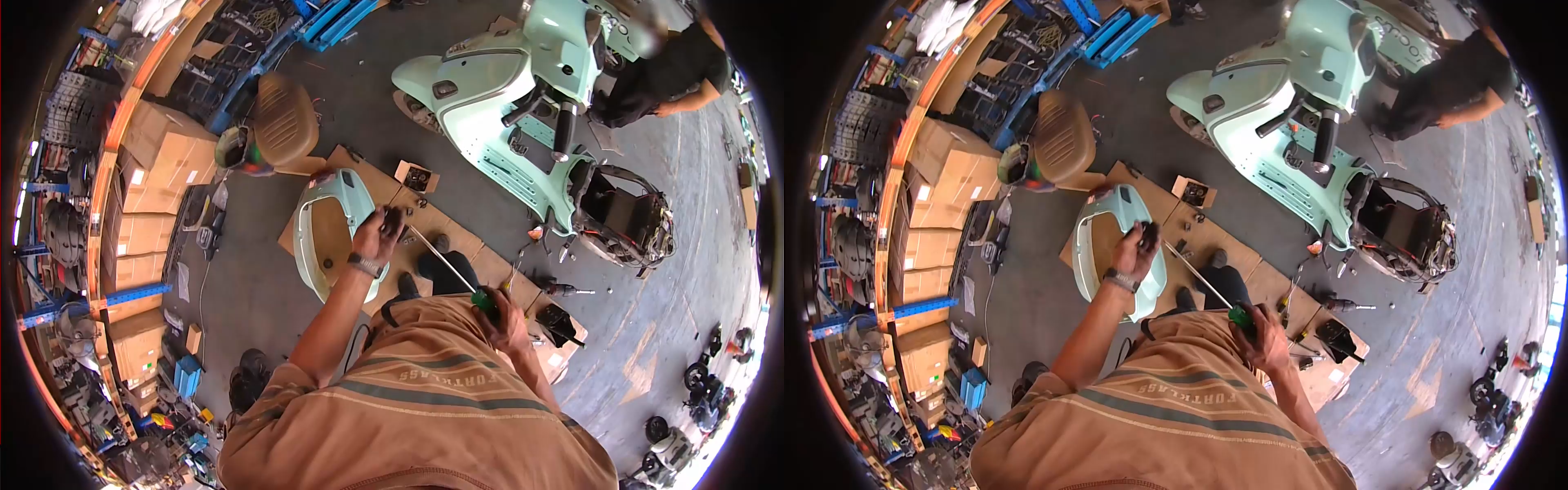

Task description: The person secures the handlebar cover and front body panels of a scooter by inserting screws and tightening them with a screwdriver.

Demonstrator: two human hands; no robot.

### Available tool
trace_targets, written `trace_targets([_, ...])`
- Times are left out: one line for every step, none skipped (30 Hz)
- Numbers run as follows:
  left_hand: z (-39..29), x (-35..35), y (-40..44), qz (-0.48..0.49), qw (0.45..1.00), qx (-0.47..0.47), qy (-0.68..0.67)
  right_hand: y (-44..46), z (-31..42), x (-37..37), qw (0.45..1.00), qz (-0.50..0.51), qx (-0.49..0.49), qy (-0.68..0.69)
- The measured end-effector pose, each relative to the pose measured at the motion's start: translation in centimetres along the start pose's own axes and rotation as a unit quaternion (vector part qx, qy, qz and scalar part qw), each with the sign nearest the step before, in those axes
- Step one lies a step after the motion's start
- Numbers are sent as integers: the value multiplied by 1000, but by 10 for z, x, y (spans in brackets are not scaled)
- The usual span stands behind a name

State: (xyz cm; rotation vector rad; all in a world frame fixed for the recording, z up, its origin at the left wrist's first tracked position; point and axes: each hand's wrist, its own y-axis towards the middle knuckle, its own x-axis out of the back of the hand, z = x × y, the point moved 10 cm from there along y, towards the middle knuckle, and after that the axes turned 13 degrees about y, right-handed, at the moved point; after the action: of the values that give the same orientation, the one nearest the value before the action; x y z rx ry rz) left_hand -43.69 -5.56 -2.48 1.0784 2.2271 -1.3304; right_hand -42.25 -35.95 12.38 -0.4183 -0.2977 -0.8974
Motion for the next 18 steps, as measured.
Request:
trace_targets([-18,-34,-1,63,998,-8,19,13,22,5,1000,2,18,12])
trace_targets([-28,-56,-4,68,998,-10,14,24,40,11,999,1,40,23])
trace_targets([-40,-80,-6,73,996,-32,29,32,51,17,999,-2,42,18])
trace_targets([-53,-102,-4,80,994,-55,45,41,61,26,999,-17,48,3])
trace_targets([-60,-118,1,89,993,-58,44,52,68,35,998,-34,55,-9])
trace_targets([-62,-132,2,108,992,-48,54,60,72,42,997,-49,66,-17])
trace_targets([-63,-143,4,125,989,-36,66,67,75,47,996,-54,65,-13])
trace_targets([-64,-152,8,132,988,-22,71,73,78,53,996,-63,53,-21])
trace_targets([-65,-157,11,133,988,-15,79,74,78,58,996,-72,39,-28])
trace_targets([-67,-165,15,140,985,-16,95,75,79,62,995,-84,37,-46])
trace_targets([-68,-173,19,148,983,-18,111,76,78,64,995,-90,32,-40])
trace_targets([-70,-181,19,147,981,-26,124,76,77,67,994,-101,33,-33])
trace_targets([-69,-187,19,145,980,-19,134,74,76,68,993,-112,32,-25])
trace_targets([-70,-195,19,147,975,-29,162,71,74,68,993,-117,23,-15])
trace_targets([-71,-201,19,151,969,-40,189,70,71,70,992,-122,4,-10])
trace_targets([-71,-206,20,158,962,-39,221,68,67,72,992,-129,-13,-5])
trace_targets([-69,-212,20,162,959,-34,230,66,63,74,990,-136,-17,2])
trace_targets([-68,-220,18,163,956,-34,243,64,63,77,988,-154,7,10])
